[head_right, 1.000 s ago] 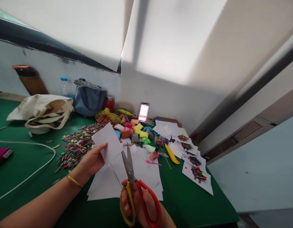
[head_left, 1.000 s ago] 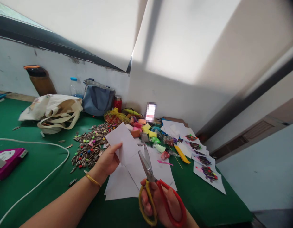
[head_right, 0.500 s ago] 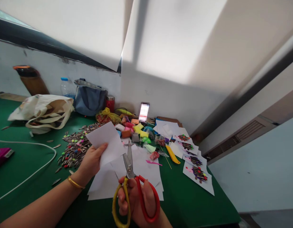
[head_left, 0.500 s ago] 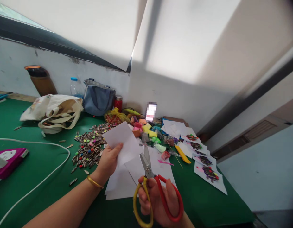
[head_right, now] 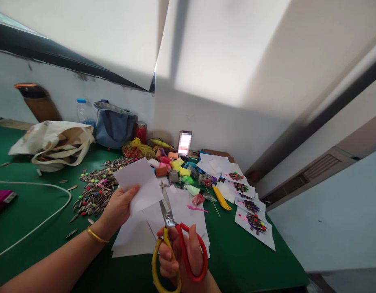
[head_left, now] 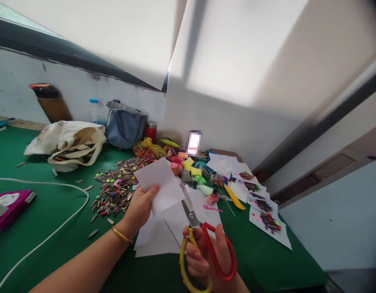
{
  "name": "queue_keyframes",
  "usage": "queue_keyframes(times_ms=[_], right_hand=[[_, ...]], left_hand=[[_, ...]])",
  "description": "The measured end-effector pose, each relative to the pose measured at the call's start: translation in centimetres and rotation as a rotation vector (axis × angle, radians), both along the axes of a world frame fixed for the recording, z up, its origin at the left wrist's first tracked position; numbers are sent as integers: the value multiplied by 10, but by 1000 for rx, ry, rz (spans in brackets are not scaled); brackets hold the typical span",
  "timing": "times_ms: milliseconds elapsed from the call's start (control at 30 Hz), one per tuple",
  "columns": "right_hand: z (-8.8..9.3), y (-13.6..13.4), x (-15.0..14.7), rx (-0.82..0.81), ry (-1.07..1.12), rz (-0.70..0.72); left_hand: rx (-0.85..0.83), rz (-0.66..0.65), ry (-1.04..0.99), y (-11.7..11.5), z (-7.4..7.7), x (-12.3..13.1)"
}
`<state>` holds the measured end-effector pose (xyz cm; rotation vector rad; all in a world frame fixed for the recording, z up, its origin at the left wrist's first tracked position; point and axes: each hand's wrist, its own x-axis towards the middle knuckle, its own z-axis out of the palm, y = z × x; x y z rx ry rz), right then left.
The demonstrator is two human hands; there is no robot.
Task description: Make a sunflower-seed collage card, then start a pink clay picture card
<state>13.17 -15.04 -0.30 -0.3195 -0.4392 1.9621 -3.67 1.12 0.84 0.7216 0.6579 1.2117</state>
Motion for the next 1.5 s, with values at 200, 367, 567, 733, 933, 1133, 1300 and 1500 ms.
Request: queue_keyframes(times_ms=[200,367,567,733,933,1133,1300,1500], right_hand=[[-11,1,4,27,-29,5],[-8,-2,5,39,-48,7],[0,-3,-1,3,-99,-17],[3,2,-7,13,-89,-38],[1,4,-8,20,-15,-77],[-13,4,-1,47,35,-67],[-14,2,2,35,-29,-72],[-7,-1,1,10,-112,-65]], left_hand=[[-22,-5,9,0,4,-1],[-25,-44,19,2,1,-3],[-79,-105,58,-5,0,-1],[-86,-165,81,-14,-4,3],[-94,-183,46,-15,-5,4],[-101,-186,72,-13,-3,4],[-105,-206,102,-13,-3,3],[-158,-227,98,-15,2,2]])
